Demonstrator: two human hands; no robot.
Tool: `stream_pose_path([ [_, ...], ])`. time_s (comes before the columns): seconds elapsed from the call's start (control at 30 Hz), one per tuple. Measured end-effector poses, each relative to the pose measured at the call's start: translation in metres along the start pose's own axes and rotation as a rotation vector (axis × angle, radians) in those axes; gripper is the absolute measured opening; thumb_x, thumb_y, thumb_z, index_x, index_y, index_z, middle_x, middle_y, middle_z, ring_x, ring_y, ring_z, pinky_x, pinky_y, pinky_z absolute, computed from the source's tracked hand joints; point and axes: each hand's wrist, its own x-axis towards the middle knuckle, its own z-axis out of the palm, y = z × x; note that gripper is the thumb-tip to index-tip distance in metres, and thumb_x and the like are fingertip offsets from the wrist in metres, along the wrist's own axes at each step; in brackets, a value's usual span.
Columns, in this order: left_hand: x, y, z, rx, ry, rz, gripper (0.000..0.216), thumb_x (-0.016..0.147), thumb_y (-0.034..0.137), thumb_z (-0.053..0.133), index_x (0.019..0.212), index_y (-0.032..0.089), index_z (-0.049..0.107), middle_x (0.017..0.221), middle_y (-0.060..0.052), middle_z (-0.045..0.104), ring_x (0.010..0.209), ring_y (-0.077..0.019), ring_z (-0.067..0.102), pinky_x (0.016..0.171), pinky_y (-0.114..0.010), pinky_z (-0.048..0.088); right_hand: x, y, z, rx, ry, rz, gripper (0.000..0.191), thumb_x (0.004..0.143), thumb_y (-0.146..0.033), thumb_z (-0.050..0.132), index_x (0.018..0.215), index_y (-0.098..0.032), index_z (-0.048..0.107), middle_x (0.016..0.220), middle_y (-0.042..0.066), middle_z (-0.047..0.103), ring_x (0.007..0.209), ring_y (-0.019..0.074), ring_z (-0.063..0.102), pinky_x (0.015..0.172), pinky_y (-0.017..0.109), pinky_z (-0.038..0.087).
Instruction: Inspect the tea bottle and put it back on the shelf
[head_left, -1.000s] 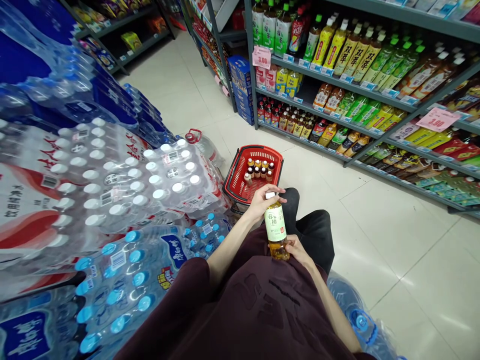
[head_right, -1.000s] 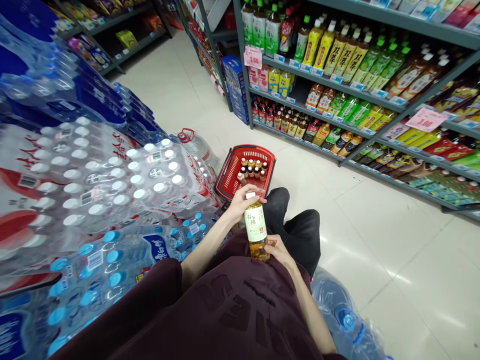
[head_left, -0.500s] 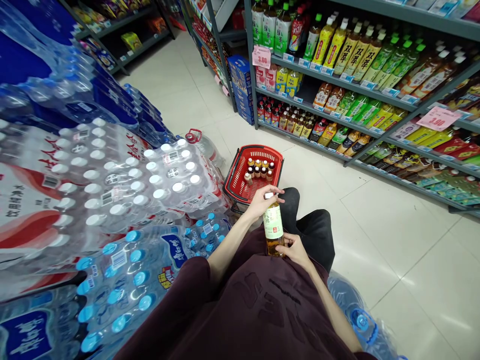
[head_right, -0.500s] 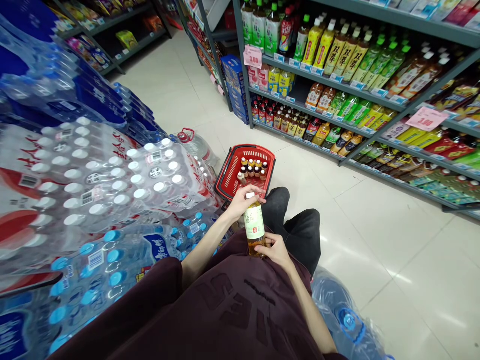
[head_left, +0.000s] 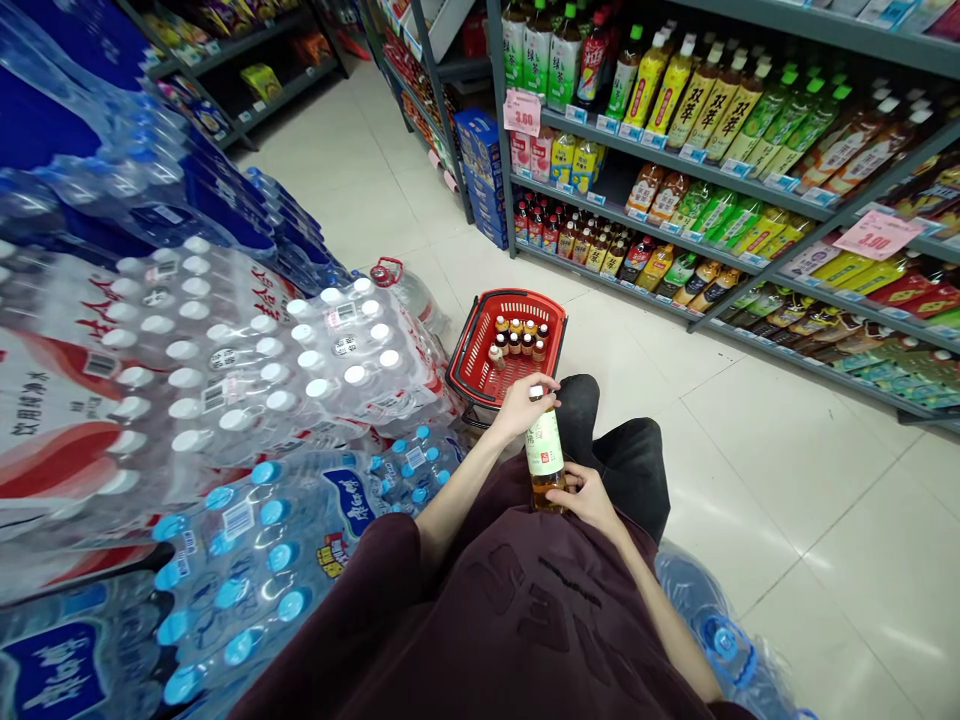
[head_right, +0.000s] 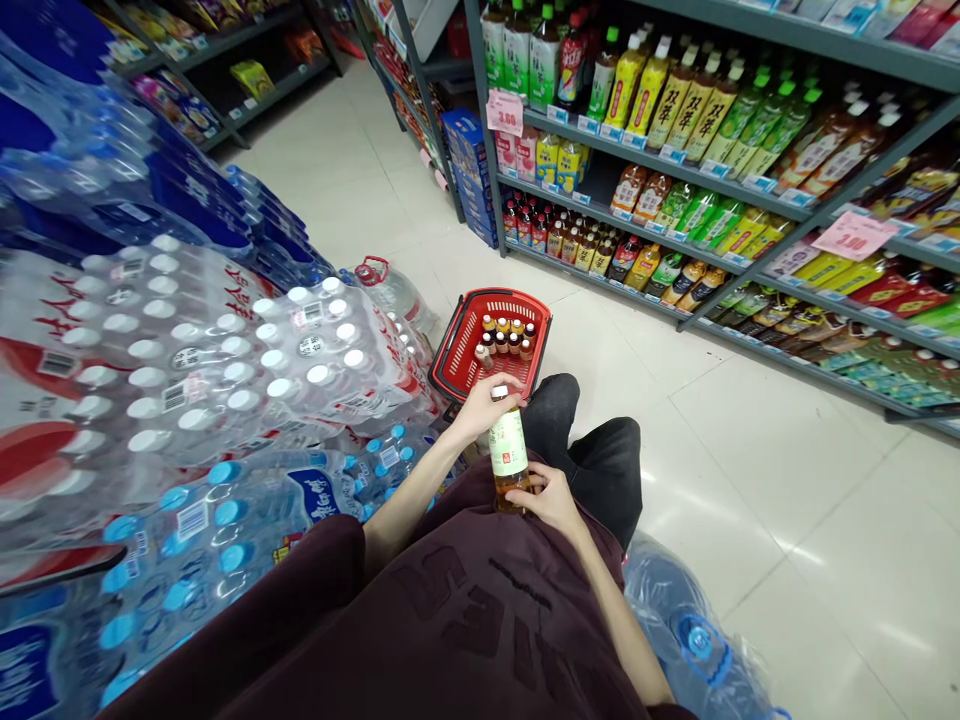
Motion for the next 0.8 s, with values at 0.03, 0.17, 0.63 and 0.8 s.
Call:
stream_pose_path([
  [0.03, 0.000, -0.001, 0.000, 0.043, 0.016, -0.018, 0.016, 0.078, 0.014, 0.064, 0.094, 0.017, 0.067, 0.092, -0.004, 0.074, 0.078, -0.0186, 0.076, 0.064, -0.023, 0.054, 0.000, 0.000, 0.001, -0.021, 0.006, 0.006, 0.050, 0.067, -0.043, 0.087, 0.107, -0.015, 0.074, 0.086, 0.007, 0.079, 0.067, 0.0181, 0.066, 0.060, 0.028, 0.048],
  [0.17, 0.002, -0.005, 0.001, 0.070, 0.052, -0.044, 0.020, 0.075, 0.009, 0.057, 0.091, 0.017, 0.067, 0.087, -0.002, 0.072, 0.076, -0.0178, 0.076, 0.062, -0.023, 0.053, -0.002, -0.002, 0.000, -0.161, 0.038, -0.007, 0.043, 0.071, -0.049, 0.084, 0.098, -0.018, 0.071, 0.082, 0.005, 0.077, 0.061, 0.0159, 0.061, 0.056, 0.027, 0.043],
  [0.63, -0.003, 0.012, -0.005, -0.369, -0.180, -0.046, 0.036, 0.057, 0.010, 0.056, 0.091, 0.016, 0.066, 0.073, 0.000, 0.067, 0.057, -0.0165, 0.068, 0.055, -0.028, 0.052, 0.007, -0.004, -0.005, -0.063, 0.025, -0.018, 0.065, 0.095, -0.074, 0.037, 0.064, -0.020, 0.053, 0.055, -0.004, 0.038, 0.053, 0.0121, 0.031, 0.053, 0.029, 0.026],
  [0.8, -0.004, 0.014, -0.008, -0.426, -0.277, -0.009, 0.040, 0.053, 0.011, 0.055, 0.092, 0.015, 0.066, 0.070, 0.000, 0.067, 0.054, -0.0168, 0.067, 0.055, -0.029, 0.053, 0.007, -0.010, -0.004, -0.025, -0.064, -0.021, 0.065, 0.090, -0.077, 0.042, 0.060, -0.021, 0.055, 0.055, -0.002, 0.043, 0.057, 0.0149, 0.037, 0.057, 0.031, 0.038],
])
